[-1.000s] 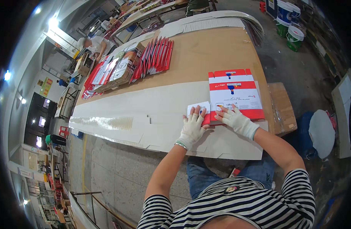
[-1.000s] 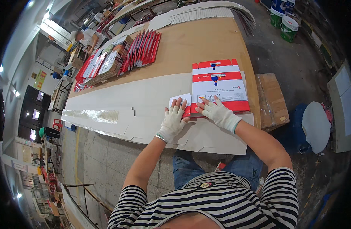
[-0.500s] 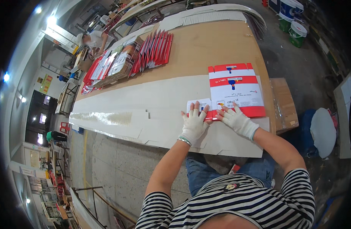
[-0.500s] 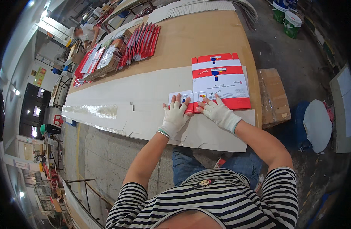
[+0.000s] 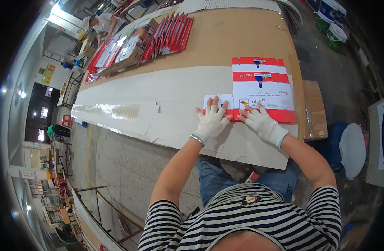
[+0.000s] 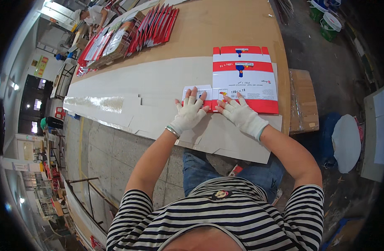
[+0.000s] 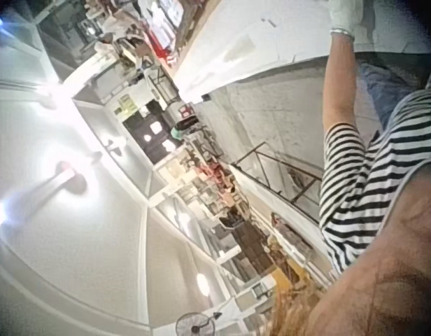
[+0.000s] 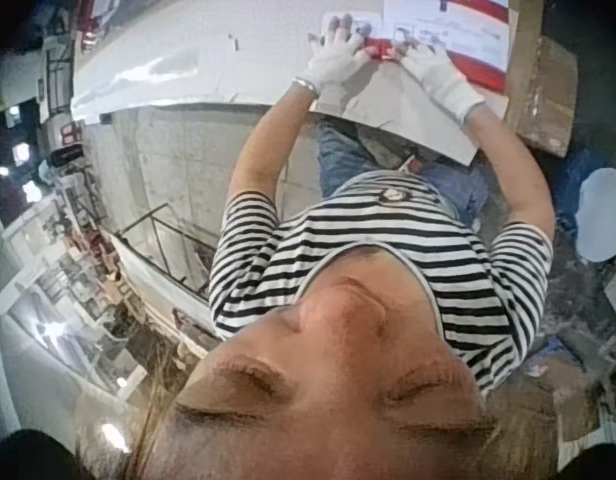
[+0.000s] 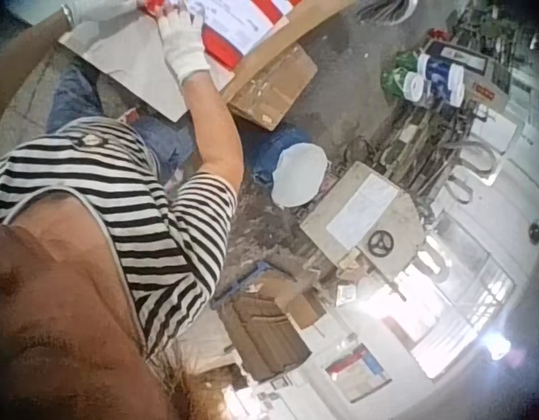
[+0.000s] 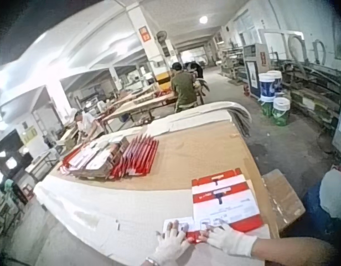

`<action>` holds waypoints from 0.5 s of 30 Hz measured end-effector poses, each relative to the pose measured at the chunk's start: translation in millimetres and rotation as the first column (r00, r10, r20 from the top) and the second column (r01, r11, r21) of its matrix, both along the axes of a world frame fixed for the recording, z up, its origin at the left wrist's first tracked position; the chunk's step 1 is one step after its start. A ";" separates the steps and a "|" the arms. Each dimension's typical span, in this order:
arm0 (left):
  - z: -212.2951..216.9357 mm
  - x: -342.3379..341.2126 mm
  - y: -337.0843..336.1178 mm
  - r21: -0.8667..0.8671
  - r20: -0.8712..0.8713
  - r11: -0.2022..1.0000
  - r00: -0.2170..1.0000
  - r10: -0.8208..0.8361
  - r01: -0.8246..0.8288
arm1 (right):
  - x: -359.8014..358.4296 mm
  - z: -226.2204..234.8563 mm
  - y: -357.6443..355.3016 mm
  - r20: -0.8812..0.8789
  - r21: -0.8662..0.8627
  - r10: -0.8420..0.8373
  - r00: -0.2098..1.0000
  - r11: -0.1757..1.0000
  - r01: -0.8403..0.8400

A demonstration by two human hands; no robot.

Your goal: The person folds cardboard box blanks along their crease lines and flaps by hand on a workbench.

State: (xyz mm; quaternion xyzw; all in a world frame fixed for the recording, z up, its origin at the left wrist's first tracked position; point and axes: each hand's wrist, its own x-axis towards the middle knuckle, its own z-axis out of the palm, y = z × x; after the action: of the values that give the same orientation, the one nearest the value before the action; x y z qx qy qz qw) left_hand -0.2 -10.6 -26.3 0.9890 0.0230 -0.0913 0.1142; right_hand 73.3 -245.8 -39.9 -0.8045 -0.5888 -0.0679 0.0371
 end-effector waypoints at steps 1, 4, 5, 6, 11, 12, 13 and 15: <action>-1.0 0.4 -2.6 -0.015 0.017 0.999 0.999 0.030 -0.030 | -0.1 0.3 -0.4 -0.008 -0.006 0.010 1.000 1.000 -0.010; -5.8 8.0 -6.6 -0.078 0.063 0.993 0.993 0.098 -0.093 | 3.3 1.6 0.0 -0.017 -0.027 0.003 1.000 1.000 -0.004; -3.8 11.4 -9.2 -0.083 0.085 0.989 0.988 0.128 -0.121 | 5.0 1.4 -0.3 -0.027 -0.022 -0.001 1.000 1.000 0.000; -1.3 17.0 -11.5 -0.089 0.110 0.985 0.982 0.157 -0.147 | 6.4 2.6 -1.3 -0.034 -0.019 -0.006 0.999 1.000 0.006; 1.6 75.2 -12.3 -0.129 0.167 0.958 0.947 0.274 -0.254 | 5.2 15.1 -3.1 -0.053 -0.052 -0.007 0.999 0.999 0.004; -2.4 84.8 -4.8 -0.115 0.200 0.952 0.933 0.301 -0.282 | 1.2 22.3 1.6 -0.073 -0.083 -0.004 0.997 0.997 -0.002; -7.6 86.3 0.2 -0.092 0.221 0.952 0.926 0.307 -0.293 | -11.0 30.7 1.1 -0.071 0.023 -0.007 0.997 1.000 0.009; -4.3 90.0 4.9 -0.125 0.196 0.963 0.945 0.260 -0.239 | -32.3 46.4 -16.9 -0.175 0.211 -0.050 0.983 0.974 0.087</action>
State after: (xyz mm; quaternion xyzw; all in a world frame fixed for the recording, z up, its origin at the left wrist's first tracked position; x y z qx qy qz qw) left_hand 89.8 -5.8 -30.6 0.9752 0.1316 0.0279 0.1757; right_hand 41.0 -262.7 6.5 -0.8183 -0.5445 -0.0648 0.1722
